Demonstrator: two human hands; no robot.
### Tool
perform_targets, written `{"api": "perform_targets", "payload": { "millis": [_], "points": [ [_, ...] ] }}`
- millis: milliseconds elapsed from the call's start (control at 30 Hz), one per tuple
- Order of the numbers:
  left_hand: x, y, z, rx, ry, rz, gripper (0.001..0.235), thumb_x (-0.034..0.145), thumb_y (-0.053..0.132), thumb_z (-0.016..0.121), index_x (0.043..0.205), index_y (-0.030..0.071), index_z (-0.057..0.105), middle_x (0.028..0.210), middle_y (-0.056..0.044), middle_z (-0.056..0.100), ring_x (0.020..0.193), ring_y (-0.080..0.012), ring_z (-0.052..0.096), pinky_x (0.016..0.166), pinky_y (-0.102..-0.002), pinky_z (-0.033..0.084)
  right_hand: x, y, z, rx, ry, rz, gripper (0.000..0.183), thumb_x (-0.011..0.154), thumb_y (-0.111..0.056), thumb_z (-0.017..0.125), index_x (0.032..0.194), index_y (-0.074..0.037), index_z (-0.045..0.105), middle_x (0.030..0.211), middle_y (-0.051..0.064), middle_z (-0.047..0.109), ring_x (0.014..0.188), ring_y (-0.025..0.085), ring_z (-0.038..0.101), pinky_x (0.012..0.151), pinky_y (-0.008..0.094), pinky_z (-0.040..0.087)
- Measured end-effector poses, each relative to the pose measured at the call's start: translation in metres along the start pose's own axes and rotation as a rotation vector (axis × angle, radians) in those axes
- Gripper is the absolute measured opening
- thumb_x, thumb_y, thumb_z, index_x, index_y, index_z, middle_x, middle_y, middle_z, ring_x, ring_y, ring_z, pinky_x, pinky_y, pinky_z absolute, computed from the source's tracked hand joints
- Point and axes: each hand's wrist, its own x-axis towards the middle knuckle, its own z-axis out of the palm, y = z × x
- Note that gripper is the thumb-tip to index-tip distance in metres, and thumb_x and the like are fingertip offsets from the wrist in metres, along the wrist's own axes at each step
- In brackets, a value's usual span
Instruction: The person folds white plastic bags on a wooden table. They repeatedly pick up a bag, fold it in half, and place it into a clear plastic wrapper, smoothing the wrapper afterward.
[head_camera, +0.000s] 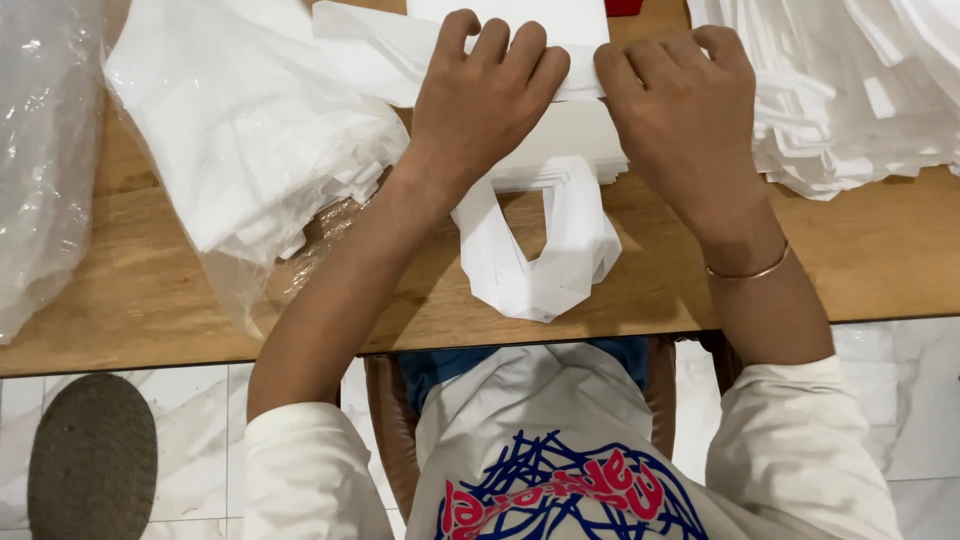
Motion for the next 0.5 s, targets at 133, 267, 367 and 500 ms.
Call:
{"api": "perform_targets", "payload": {
  "millis": [133,267,367,500],
  "points": [
    [-0.014,-0.011,0.007,-0.018,-0.146,0.061,0.040,0.062,0.043,0.076,0.076,0.021,0.045,0.066,0.006,0.041,0.054,-0.0110,0.040,0.055,-0.024,0.032,0.001,0.001,0.009,0.086,0.006,-0.102,0.026,0.060,0.007,0.050,0.069,-0.016,0.043,0.055,-0.003,0.030,0.050,0.013,0.027,0.049,0.022,0.024],
    [-0.030,-0.025,0.017,-0.088,-0.263,0.104,0.021,0.061,0.007,0.057,0.074,0.019,0.046,0.058,0.007,0.043,0.049,-0.0116,0.044,0.048,-0.024,0.032,0.000,0.010,0.014,0.103,-0.021,-0.141,0.025,0.062,0.005,0.051,0.071,-0.018,0.045,0.056,-0.005,0.031,0.047,0.011,0.030,0.045,0.021,0.023],
    [-0.040,-0.041,0.017,-0.102,-0.307,0.149,0.030,0.079,0.042,0.066,0.077,0.019,0.047,0.060,0.007,0.047,0.050,-0.0102,0.048,0.046,-0.024,0.032,-0.004,0.019,0.019,0.071,-0.113,-0.164,0.022,0.066,-0.010,0.060,0.083,-0.021,0.051,0.063,-0.010,0.045,0.048,0.010,0.042,0.040,0.022,0.026],
    [-0.049,-0.062,0.007,0.002,-0.249,0.192,0.037,0.087,0.053,0.062,0.078,0.022,0.044,0.066,0.011,0.044,0.058,-0.0056,0.045,0.052,-0.019,0.034,0.000,0.023,0.013,0.183,-0.212,-0.150,0.016,0.101,-0.029,0.059,0.088,-0.020,0.055,0.064,-0.009,0.049,0.048,0.012,0.044,0.038,0.024,0.023]
  ]
}}
